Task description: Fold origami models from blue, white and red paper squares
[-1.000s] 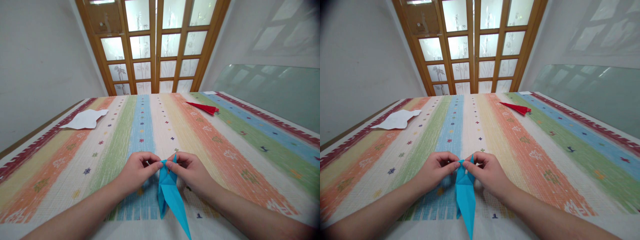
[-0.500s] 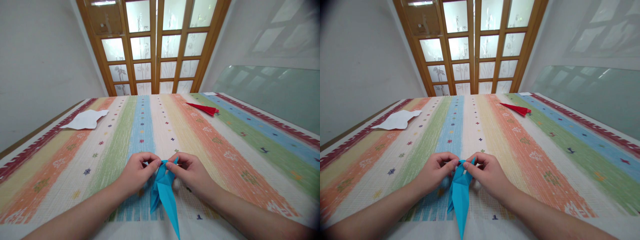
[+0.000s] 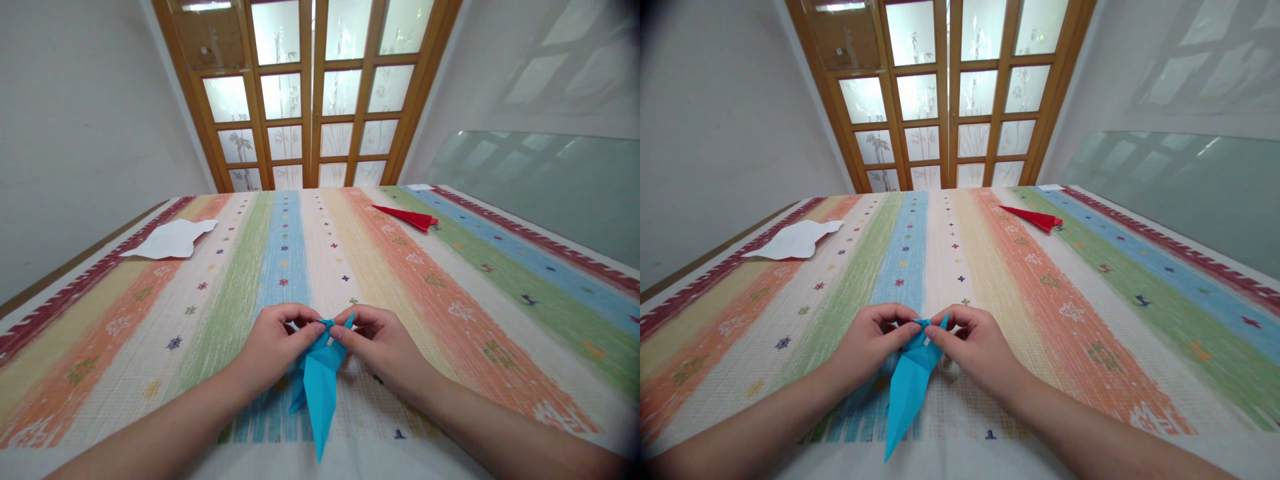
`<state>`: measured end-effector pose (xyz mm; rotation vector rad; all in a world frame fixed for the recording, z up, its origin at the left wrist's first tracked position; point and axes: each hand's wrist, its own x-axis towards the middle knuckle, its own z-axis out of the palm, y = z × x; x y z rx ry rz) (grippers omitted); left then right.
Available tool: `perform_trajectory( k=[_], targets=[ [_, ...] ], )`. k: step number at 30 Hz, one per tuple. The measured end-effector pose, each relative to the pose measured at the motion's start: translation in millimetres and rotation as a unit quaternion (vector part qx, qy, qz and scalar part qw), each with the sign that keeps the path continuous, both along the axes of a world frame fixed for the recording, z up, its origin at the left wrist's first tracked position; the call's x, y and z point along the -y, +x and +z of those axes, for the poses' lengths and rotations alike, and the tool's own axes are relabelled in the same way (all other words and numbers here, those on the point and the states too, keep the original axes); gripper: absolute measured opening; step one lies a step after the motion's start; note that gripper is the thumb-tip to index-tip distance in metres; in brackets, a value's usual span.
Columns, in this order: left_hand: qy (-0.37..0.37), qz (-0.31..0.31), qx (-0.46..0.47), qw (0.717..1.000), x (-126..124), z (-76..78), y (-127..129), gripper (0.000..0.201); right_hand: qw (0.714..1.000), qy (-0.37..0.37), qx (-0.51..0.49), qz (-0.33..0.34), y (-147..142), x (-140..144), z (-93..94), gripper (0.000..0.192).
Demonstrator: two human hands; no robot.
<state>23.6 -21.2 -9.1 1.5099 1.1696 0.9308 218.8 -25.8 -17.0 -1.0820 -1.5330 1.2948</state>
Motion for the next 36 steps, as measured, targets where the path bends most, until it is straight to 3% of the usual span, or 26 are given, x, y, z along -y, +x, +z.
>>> perform_trajectory(
  k=[15,20,24,36],
  targets=[
    [0.059,-0.016,-0.003,0.998,4.3,3.9,-1.6,0.013,0.998,0.053,0.021,0.001,-1.7,2.1,-2.3,0.012],
    [0.058,-0.009,-0.001,0.998,4.0,3.0,-1.6,0.011,0.997,0.076,-0.006,-0.024,-0.7,3.0,-2.9,0.017],
    [0.061,-0.005,0.001,0.998,4.5,0.6,-1.4,0.010,0.994,0.106,0.018,-0.010,0.8,3.6,-3.7,0.006],
    [0.171,-0.044,0.005,0.984,7.8,5.7,-2.7,0.006,0.985,0.171,0.038,-0.006,1.8,3.7,-0.8,0.009]
  ],
)
